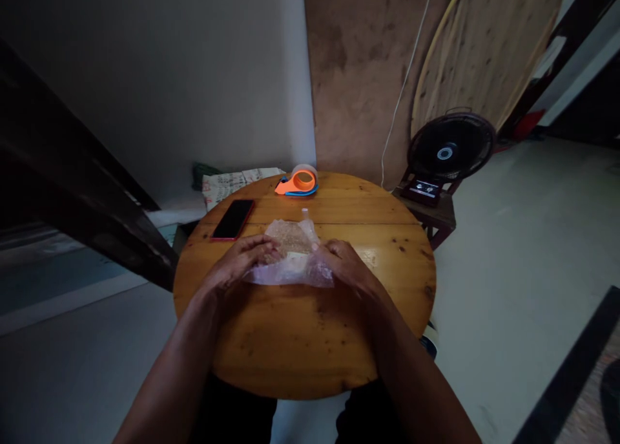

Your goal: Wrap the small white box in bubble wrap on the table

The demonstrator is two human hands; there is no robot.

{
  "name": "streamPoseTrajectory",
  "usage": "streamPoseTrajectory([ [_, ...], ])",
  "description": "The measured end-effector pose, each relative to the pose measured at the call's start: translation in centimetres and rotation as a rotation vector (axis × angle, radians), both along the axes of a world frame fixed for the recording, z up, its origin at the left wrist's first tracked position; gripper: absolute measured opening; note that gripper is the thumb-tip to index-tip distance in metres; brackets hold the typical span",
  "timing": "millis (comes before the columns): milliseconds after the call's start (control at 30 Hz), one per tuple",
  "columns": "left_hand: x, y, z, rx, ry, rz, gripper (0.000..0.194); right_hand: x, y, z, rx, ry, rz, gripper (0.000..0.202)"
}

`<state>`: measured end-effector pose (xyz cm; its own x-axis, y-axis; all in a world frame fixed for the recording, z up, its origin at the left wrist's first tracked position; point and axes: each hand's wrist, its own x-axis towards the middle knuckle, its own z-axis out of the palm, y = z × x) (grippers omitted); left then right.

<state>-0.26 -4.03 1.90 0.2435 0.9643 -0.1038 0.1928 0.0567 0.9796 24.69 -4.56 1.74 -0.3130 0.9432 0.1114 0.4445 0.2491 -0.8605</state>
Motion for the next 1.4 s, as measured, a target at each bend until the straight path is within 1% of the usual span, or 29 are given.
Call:
streamPoseTrajectory([
  [67,-0.7,-0.4,0.3,-0.069,-0.029,-0.103,0.043,0.1,0.0,-0.1,0.009,-0.021,-0.039,0.051],
  [100,-0.9,-0.7,0.4,-0.089,-0.010,-0.159,0.044,0.1,0.1,-0.2,0.018,-0.031,-0.057,0.052],
  [167,-1.0,-1.4,0.6,-0.080,0.098,-0.235,0.043,0.2,0.3,-0.5,0.025,-0.072,-0.060,0.050],
  [200,-0.9,-1.7,0.7,-0.031,0.182,-0.234,0.042,0.2,0.4,-0.6,0.035,-0.109,-0.045,0.048],
  [233,-0.8,-2.0,0.8,0.053,0.274,-0.210,0.041,0.3,0.6,-0.7,0.056,-0.155,-0.025,0.043],
  [300,-0.3,-2.5,0.9,0.283,0.445,-0.148,0.042,0.4,0.8,-1.0,0.127,-0.250,0.003,0.031],
  [333,0.0,-2.7,1.0,0.393,0.503,-0.142,0.046,0.4,0.8,-1.1,0.164,-0.294,0.002,0.025],
  [367,0.4,-2.8,1.0,0.478,0.536,-0.160,0.051,0.4,0.8,-1.1,0.192,-0.335,-0.009,0.022],
  [433,1.3,-2.9,1.0,0.545,0.545,-0.229,0.061,0.3,0.6,-1.0,0.220,-0.432,-0.025,0.021],
  [500,2.1,-2.9,0.8,0.516,0.534,-0.253,0.065,0.1,0.3,-0.6,0.225,-0.537,-0.007,0.021],
  [567,2.8,-2.9,0.6,0.466,0.527,-0.224,0.064,-0.1,-0.1,-0.2,0.225,-0.610,0.023,0.021],
  [633,3.1,-2.8,0.4,0.447,0.528,-0.197,0.058,-0.1,-0.3,0.0,0.220,-0.639,0.039,0.021],
  [733,3.1,-2.9,0.3,0.460,0.538,-0.204,0.047,-0.1,-0.3,0.1,0.228,-0.646,0.049,0.021],
  [800,3.1,-3.0,0.4,0.474,0.538,-0.199,0.043,0.0,-0.2,0.0,0.235,-0.647,0.051,0.021],
  [933,3.4,-3.1,0.3,0.491,0.532,-0.181,0.042,0.2,-0.2,-0.3,0.244,-0.634,0.056,0.021],
  [1133,3.5,-2.7,-0.4,0.529,0.520,-0.192,0.042,0.2,-0.2,-0.2,0.247,-0.633,0.065,0.020],
  [1400,3.6,-2.5,-1.1,0.530,0.511,-0.175,0.045,0.2,-0.2,0.0,0.259,-0.652,0.085,0.022],
])
